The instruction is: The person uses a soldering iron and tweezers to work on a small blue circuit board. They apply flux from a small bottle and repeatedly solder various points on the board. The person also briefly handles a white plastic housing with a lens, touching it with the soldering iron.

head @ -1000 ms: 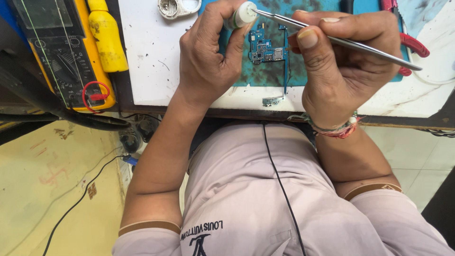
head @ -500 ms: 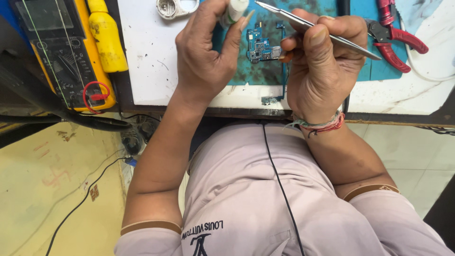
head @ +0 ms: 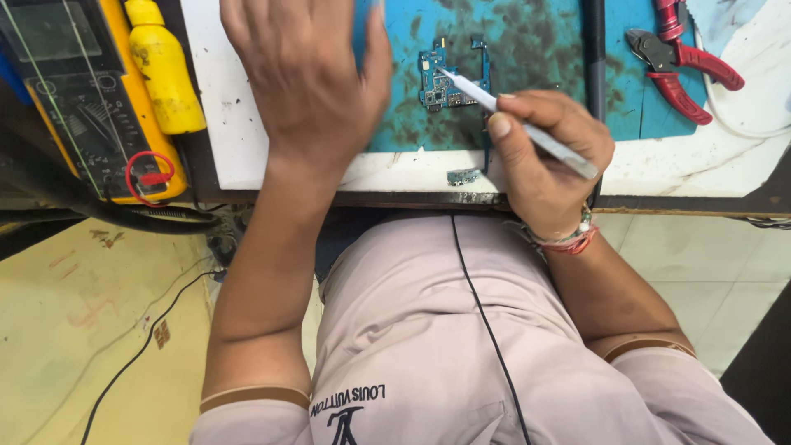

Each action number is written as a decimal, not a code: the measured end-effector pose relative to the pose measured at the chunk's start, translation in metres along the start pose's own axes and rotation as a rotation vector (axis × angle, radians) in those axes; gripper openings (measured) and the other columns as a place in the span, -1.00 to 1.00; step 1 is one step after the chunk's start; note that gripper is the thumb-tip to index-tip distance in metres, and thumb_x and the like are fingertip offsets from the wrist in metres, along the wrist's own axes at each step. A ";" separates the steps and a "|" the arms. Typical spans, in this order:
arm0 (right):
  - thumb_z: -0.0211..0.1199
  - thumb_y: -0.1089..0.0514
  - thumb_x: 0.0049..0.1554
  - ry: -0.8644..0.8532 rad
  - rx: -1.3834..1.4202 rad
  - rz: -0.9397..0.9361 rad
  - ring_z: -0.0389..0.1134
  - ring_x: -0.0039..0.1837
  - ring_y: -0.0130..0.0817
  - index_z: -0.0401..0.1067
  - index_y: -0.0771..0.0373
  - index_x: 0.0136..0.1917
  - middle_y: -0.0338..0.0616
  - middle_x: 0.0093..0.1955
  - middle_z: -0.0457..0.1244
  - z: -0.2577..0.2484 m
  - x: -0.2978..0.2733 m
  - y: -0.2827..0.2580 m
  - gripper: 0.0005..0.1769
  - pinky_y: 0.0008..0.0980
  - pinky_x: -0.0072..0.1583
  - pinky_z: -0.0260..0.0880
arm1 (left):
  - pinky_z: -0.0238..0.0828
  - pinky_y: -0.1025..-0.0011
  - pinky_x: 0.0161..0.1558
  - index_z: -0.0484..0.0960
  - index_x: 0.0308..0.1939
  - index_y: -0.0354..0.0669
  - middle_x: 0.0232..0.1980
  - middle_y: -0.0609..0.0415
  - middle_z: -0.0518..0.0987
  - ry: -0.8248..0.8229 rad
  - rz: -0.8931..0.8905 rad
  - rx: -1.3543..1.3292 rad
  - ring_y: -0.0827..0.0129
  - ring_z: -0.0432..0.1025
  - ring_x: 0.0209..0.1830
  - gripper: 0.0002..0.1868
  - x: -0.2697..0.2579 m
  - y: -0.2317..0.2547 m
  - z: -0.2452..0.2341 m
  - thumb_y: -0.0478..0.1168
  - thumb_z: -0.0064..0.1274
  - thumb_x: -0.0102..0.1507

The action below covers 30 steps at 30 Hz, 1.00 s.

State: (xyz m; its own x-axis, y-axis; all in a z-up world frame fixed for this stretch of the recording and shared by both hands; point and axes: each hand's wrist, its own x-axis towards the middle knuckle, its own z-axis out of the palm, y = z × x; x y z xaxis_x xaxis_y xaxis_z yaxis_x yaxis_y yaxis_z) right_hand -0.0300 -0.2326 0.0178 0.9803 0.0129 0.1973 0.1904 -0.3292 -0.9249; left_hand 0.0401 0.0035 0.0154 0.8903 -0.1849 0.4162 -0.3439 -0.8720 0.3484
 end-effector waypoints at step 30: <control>0.38 0.47 0.29 -0.108 -0.054 -0.002 0.41 -0.06 -0.49 0.54 0.38 0.14 -0.02 0.01 0.39 0.001 0.002 0.005 -0.84 -0.57 -0.03 0.43 | -0.64 -0.44 0.48 0.66 0.29 -0.13 0.53 -0.20 0.22 -0.325 0.019 -0.286 0.00 -0.02 0.59 -0.39 -0.022 0.011 -0.005 -0.02 0.23 0.17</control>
State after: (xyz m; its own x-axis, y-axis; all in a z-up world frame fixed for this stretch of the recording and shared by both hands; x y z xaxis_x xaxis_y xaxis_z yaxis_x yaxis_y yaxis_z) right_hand -0.0271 -0.2331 0.0137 0.9804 0.1145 0.1601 0.1921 -0.3792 -0.9051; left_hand 0.0147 -0.0002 0.0141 0.9149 -0.3731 0.1543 -0.3894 -0.7148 0.5809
